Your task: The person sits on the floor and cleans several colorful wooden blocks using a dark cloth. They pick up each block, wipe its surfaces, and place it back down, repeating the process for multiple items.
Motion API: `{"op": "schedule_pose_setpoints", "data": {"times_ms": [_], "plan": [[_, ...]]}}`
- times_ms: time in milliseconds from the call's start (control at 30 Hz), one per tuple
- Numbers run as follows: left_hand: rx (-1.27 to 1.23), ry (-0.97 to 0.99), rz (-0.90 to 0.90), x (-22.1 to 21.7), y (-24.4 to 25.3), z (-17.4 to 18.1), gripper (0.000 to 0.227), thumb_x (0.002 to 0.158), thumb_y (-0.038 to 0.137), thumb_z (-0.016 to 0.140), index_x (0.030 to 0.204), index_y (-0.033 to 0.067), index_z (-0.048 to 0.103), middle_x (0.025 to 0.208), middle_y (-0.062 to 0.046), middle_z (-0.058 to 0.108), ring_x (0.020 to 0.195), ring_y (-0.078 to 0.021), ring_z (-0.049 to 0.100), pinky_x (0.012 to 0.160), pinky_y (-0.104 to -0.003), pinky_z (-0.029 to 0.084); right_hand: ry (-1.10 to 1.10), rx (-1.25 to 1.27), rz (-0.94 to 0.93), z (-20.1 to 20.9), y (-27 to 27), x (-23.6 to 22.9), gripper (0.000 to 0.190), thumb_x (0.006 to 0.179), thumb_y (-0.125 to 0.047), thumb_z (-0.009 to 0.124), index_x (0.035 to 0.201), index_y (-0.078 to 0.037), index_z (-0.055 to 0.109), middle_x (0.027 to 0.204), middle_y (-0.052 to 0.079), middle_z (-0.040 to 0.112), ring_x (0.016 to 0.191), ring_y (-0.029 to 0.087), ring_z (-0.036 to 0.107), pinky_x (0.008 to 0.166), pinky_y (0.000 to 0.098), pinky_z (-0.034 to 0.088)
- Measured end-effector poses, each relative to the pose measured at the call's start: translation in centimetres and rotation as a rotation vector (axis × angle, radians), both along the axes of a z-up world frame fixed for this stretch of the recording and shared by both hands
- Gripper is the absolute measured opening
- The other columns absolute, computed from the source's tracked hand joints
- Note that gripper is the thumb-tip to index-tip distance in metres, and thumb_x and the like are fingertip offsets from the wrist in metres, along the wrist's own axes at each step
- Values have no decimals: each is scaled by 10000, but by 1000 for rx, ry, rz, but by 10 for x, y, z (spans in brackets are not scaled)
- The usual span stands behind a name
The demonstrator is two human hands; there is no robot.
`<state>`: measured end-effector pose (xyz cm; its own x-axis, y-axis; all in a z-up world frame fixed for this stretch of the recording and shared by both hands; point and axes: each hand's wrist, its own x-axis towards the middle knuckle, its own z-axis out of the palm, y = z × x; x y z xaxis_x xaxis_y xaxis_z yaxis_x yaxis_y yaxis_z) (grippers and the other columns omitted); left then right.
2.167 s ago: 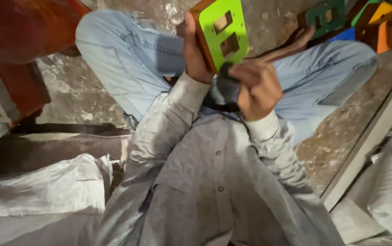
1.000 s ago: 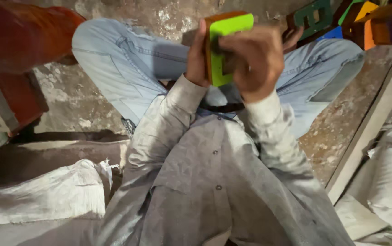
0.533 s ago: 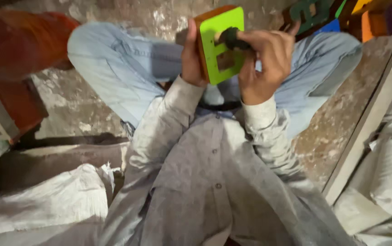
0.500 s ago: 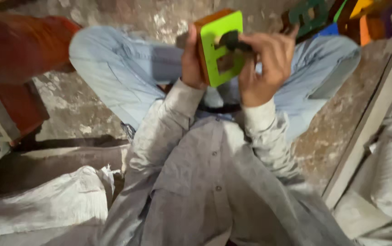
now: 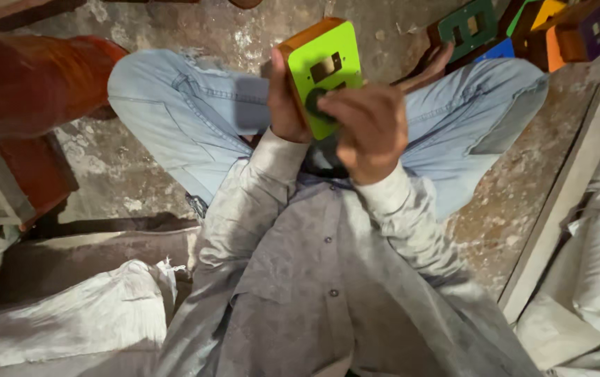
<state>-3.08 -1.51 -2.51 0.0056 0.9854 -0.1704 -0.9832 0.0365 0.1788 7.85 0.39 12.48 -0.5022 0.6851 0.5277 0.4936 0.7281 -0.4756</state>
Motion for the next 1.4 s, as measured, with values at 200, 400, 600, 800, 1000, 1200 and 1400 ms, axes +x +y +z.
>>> {"op": "schedule_pose_setpoints", "data": {"times_ms": [200, 400, 600, 800, 1000, 1200, 1400], "plan": [[8, -22, -80, -5, -1, 13, 833, 1049, 651, 364, 1572, 5, 411, 1459, -153, 597, 1293, -291, 622, 1083, -432, 537, 43, -61, -197, -3, 26, 12, 286, 919, 111, 738, 1149, -58, 728, 1109, 97, 711, 1094, 321, 639, 950, 402, 523], [43, -46, -81, -9, -1, 20, 896, 1071, 734, 361, 1552, -20, 419, 1384, -210, 612, 1216, -352, 653, 1039, -489, 556, -41, -83, -101, -2, 22, 28, 297, 863, 148, 692, 1097, -21, 763, 1061, 115, 716, 1031, 325, 639, 958, 428, 517], [43, -175, -47, -20, 10, 20, 979, 990, 789, 301, 1566, 3, 401, 1432, -181, 588, 1167, -324, 655, 1042, -529, 559, -98, -283, -53, 15, -14, 45, 252, 812, 68, 710, 1044, -19, 756, 1028, 116, 723, 997, 314, 634, 906, 395, 513], [107, -168, -43, -23, 10, 26, 1017, 1010, 808, 247, 1577, -23, 396, 1364, -189, 594, 1175, -285, 634, 1062, -465, 529, -1, -288, -153, 27, -19, 53, 231, 882, 52, 685, 1083, -40, 750, 1087, 97, 734, 996, 269, 650, 904, 353, 523], [119, -198, -95, -20, 10, 25, 1044, 985, 830, 234, 1569, -21, 391, 1389, -189, 594, 1204, -306, 634, 1070, -465, 527, -53, -206, -26, 26, -16, 38, 292, 821, 76, 692, 1085, -28, 765, 1061, 109, 719, 993, 315, 613, 910, 413, 508], [112, -54, -42, -16, 8, 36, 933, 1047, 741, 317, 1566, -32, 377, 1488, -207, 552, 1217, -333, 626, 1070, -473, 514, -53, -145, -65, 18, 6, 31, 291, 891, 98, 753, 1130, -67, 764, 1099, 85, 714, 1035, 306, 616, 916, 391, 519], [111, -160, -130, -17, 2, 32, 926, 1010, 721, 302, 1577, -5, 389, 1544, -193, 528, 1292, -335, 623, 1086, -479, 535, -34, -108, -177, 17, 8, 9, 381, 827, 144, 620, 1117, -58, 762, 1094, 72, 720, 1064, 296, 651, 936, 395, 531]]}}
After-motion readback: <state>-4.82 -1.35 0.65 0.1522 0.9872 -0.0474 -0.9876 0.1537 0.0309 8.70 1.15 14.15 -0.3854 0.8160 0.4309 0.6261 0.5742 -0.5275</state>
